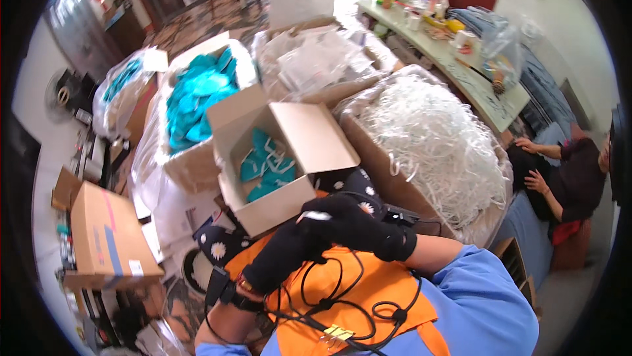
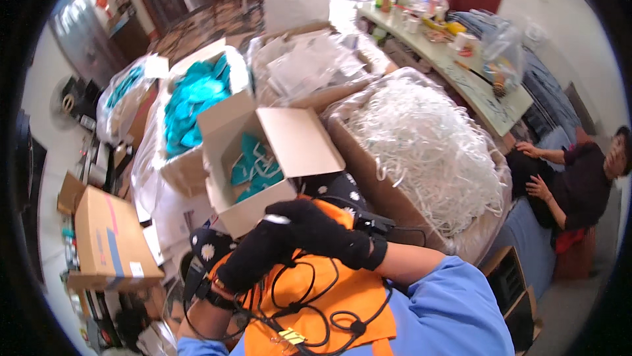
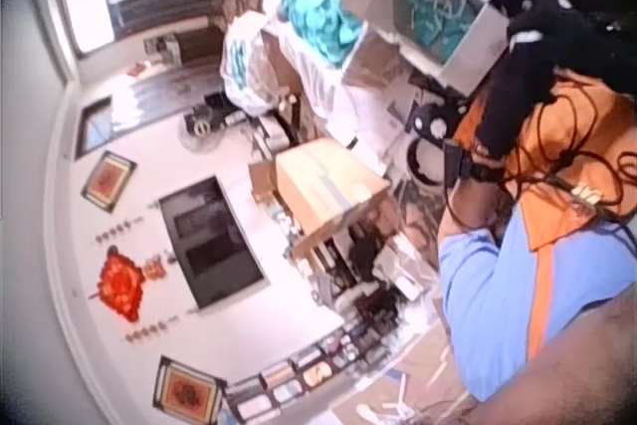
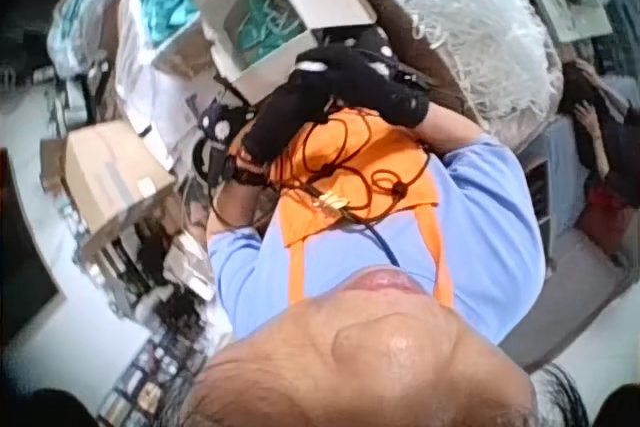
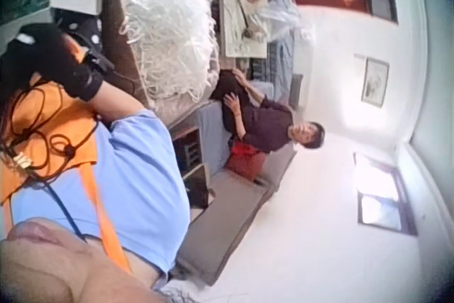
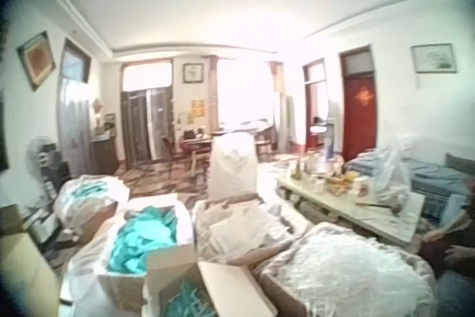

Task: Packaging teal-colored face masks into small white boxes and cardboard shipping boxes.

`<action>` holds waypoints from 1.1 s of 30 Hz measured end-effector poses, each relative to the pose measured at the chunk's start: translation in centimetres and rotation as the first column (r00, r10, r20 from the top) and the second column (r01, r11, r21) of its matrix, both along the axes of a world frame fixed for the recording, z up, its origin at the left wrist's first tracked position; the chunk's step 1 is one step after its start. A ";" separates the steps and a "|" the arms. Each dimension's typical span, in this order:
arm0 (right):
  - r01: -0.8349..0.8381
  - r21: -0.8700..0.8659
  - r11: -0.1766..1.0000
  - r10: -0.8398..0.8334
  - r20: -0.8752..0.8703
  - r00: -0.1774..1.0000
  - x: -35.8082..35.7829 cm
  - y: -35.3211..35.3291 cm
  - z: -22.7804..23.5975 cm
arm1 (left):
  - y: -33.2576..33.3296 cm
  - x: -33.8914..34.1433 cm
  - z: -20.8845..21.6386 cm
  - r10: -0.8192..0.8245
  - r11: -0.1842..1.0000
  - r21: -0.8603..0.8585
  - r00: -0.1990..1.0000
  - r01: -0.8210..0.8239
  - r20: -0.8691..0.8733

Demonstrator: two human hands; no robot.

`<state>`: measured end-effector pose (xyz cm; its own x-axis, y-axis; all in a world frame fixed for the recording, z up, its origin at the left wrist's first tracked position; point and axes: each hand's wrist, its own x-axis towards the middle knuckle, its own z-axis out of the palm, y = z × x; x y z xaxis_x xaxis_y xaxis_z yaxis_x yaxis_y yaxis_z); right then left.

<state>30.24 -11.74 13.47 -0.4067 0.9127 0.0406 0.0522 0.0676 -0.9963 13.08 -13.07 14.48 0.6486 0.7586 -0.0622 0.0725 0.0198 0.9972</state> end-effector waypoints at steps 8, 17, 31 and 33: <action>-0.338 -0.540 0.771 0.000 -0.530 0.848 2.7 -0.9 2.9 | -1.7 -3.3 -2.4 -0.166 0.762 0.547 0.921 0.347 -0.353; -0.245 -0.590 0.769 0.082 -0.289 0.954 5.4 -1.1 3.3 | -2.9 -2.9 -0.9 -0.287 0.783 0.470 0.907 0.407 -0.307; -0.160 -0.631 0.759 -0.015 -0.263 0.965 5.4 -2.7 5.6 | -5.3 -5.4 -0.8 -0.266 0.883 0.286 0.899 0.372 -0.346; -0.128 -0.225 0.966 0.107 -0.105 0.989 6.4 -2.8 5.0 | -6.3 -7.0 -2.0 -0.181 0.928 0.241 0.908 0.285 -0.378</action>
